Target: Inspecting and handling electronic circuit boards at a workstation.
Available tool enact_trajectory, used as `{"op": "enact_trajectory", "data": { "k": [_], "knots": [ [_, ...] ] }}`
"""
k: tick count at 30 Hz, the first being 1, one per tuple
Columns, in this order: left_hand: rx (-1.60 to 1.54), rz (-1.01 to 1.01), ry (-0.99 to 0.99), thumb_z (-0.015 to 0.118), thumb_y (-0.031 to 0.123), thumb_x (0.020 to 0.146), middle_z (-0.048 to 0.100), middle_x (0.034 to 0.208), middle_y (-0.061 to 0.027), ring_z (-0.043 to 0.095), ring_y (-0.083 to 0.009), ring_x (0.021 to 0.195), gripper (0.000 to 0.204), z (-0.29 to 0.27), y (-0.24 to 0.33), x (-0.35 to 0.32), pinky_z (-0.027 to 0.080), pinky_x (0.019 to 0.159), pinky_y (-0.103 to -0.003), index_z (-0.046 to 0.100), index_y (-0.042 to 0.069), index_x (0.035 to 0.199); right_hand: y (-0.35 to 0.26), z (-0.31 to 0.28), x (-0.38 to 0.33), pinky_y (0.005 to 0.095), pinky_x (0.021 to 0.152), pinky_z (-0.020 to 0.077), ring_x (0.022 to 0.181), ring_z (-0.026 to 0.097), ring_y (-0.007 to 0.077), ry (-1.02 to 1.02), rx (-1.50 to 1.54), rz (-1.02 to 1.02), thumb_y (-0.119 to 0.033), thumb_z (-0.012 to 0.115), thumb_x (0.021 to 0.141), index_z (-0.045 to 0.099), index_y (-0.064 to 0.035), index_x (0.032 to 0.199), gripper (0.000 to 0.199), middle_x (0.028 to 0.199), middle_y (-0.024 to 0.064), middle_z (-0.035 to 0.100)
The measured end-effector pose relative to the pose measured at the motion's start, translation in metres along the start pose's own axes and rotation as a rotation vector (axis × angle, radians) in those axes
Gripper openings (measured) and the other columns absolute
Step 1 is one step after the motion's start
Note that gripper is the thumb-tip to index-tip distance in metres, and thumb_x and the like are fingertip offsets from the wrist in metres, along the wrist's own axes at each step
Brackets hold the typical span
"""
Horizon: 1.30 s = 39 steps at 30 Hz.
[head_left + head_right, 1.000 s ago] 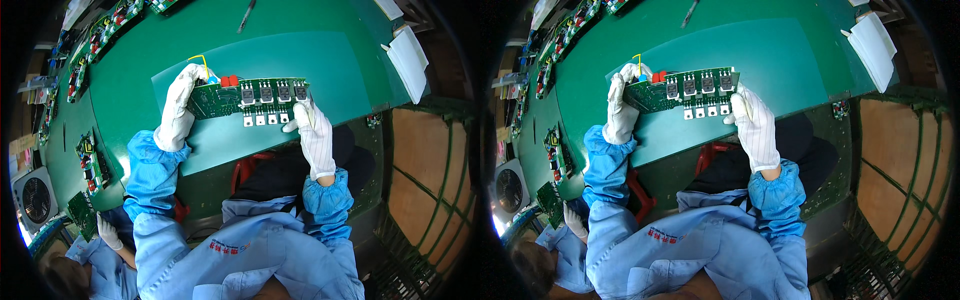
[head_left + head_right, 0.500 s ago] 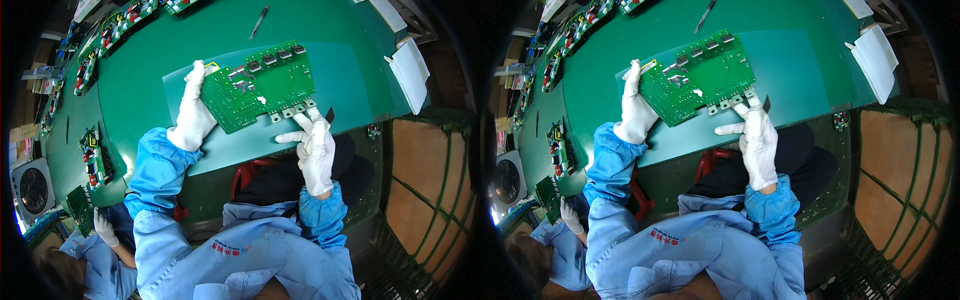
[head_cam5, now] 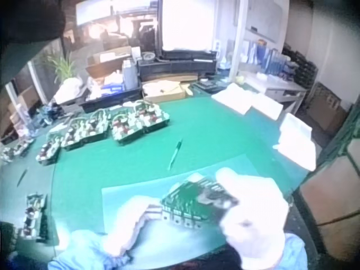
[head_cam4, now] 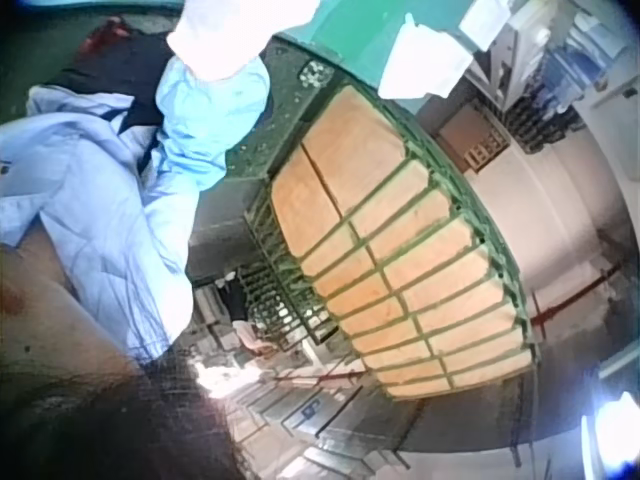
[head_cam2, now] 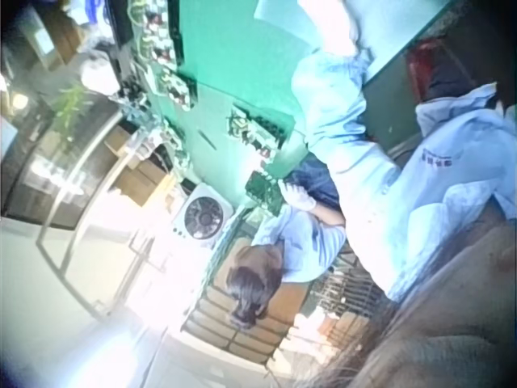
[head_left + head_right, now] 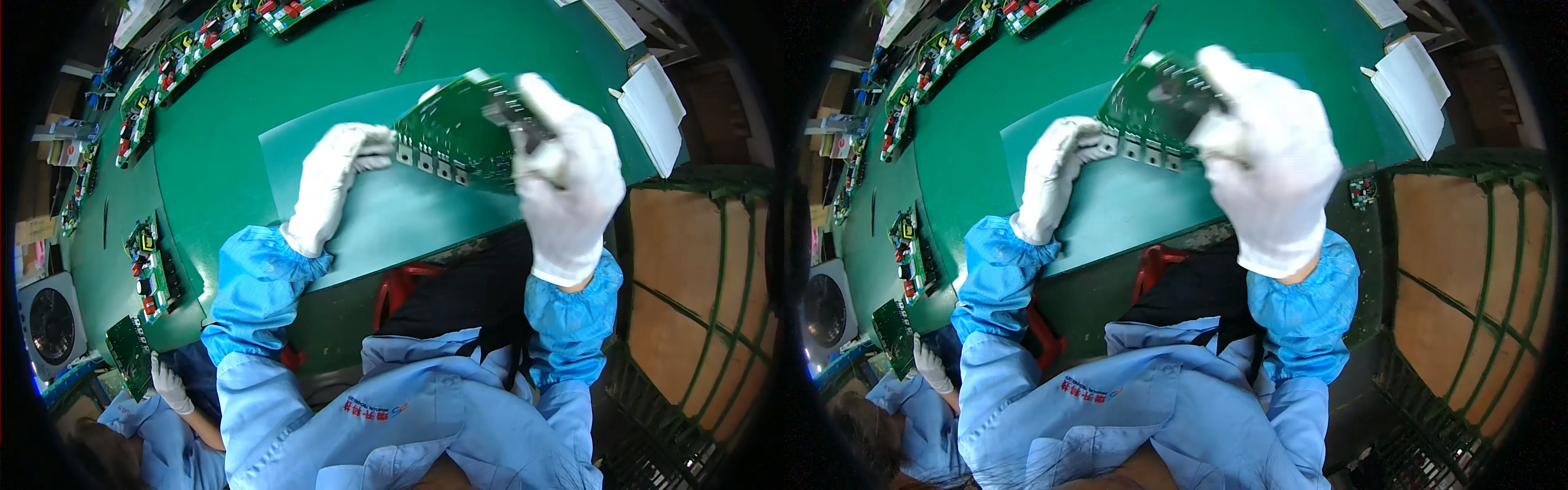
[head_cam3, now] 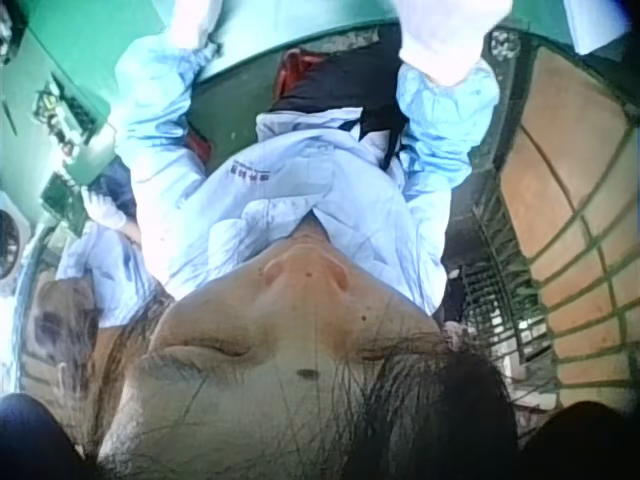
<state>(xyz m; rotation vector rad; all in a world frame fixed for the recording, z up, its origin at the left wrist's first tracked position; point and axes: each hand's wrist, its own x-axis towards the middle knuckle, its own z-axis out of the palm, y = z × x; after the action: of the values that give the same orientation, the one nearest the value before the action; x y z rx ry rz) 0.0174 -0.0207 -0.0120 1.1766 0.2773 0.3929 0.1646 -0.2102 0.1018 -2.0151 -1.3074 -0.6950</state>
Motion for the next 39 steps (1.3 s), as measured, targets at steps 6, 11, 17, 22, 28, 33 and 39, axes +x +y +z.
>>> {"op": "enact_trajectory", "data": {
  "k": [6,11,17,22,28,33,39],
  "knots": [
    [0.236,0.112,-0.208,0.049,0.016,0.099,0.049,0.141,-0.0125,0.047,-0.0228,0.129,0.048,0.011,0.012,-0.003,0.032,0.110,-0.036,0.042,0.002,0.143,-0.016,0.020,-0.028,0.0298,0.060,0.0504,0.078,0.060,0.0196,-0.272,-0.151,-0.177,-0.016,0.070,0.071,0.066,-0.0132,0.117,0.046,0.101,0.0026,0.064],
    [0.311,0.095,-0.267,0.047,0.017,0.101,0.050,0.141,-0.0136,0.048,-0.0229,0.128,0.034,0.009,0.013,-0.005,0.035,0.109,-0.034,0.058,0.003,0.129,-0.004,-0.003,-0.054,0.0376,0.079,0.0529,0.087,0.065,0.0313,-0.060,0.444,0.200,-0.011,0.068,0.081,0.067,-0.0039,0.111,0.031,0.103,0.0152,0.067],
    [0.337,0.127,-0.266,0.049,0.022,0.100,0.052,0.138,-0.0156,0.049,-0.0248,0.127,0.033,0.010,0.014,0.000,0.036,0.108,-0.036,0.062,0.000,0.121,-0.022,-0.026,-0.098,0.0402,0.085,0.0549,0.106,0.064,0.0358,-0.422,0.554,0.005,-0.007,0.062,0.072,0.064,0.0000,0.107,0.035,0.105,0.0173,0.066],
    [0.414,-0.017,-0.105,0.052,0.010,0.097,0.061,0.118,-0.0107,0.059,-0.0187,0.103,0.026,0.019,0.016,-0.007,0.046,0.091,-0.030,0.065,0.000,0.117,-0.023,0.007,-0.106,0.0453,0.104,0.0424,0.123,0.053,0.0363,-0.478,0.221,0.075,-0.010,0.060,0.085,0.061,-0.0016,0.123,0.039,0.128,0.0169,0.057],
    [0.364,-0.041,-0.090,0.053,0.011,0.096,0.062,0.119,-0.0118,0.059,-0.0193,0.107,0.026,0.021,0.015,-0.007,0.045,0.094,-0.029,0.065,0.002,0.117,-0.021,0.008,-0.101,0.0467,0.106,0.0406,0.125,0.052,0.0340,-0.541,0.082,0.048,-0.014,0.061,0.085,0.062,-0.0002,0.123,0.040,0.129,0.0162,0.058],
    [0.486,0.183,-0.270,0.052,0.012,0.096,0.062,0.124,-0.0154,0.060,-0.0267,0.113,0.024,0.018,0.009,-0.006,0.045,0.098,-0.035,0.067,0.004,0.112,-0.028,0.017,-0.123,0.0504,0.103,0.0430,0.111,0.061,0.0367,-0.537,0.066,0.069,-0.012,0.065,0.077,0.063,0.0006,0.106,0.031,0.121,0.0205,0.061],
    [0.551,0.186,-0.315,0.053,0.010,0.094,0.065,0.120,-0.0156,0.061,-0.0270,0.112,0.023,0.016,0.013,-0.003,0.046,0.097,-0.035,0.069,0.003,0.109,-0.026,0.024,-0.127,0.0479,0.097,0.0470,0.104,0.064,0.0349,-0.535,0.054,0.069,-0.014,0.067,0.078,0.066,-0.0005,0.095,0.022,0.112,0.0187,0.067]
  ]
}}
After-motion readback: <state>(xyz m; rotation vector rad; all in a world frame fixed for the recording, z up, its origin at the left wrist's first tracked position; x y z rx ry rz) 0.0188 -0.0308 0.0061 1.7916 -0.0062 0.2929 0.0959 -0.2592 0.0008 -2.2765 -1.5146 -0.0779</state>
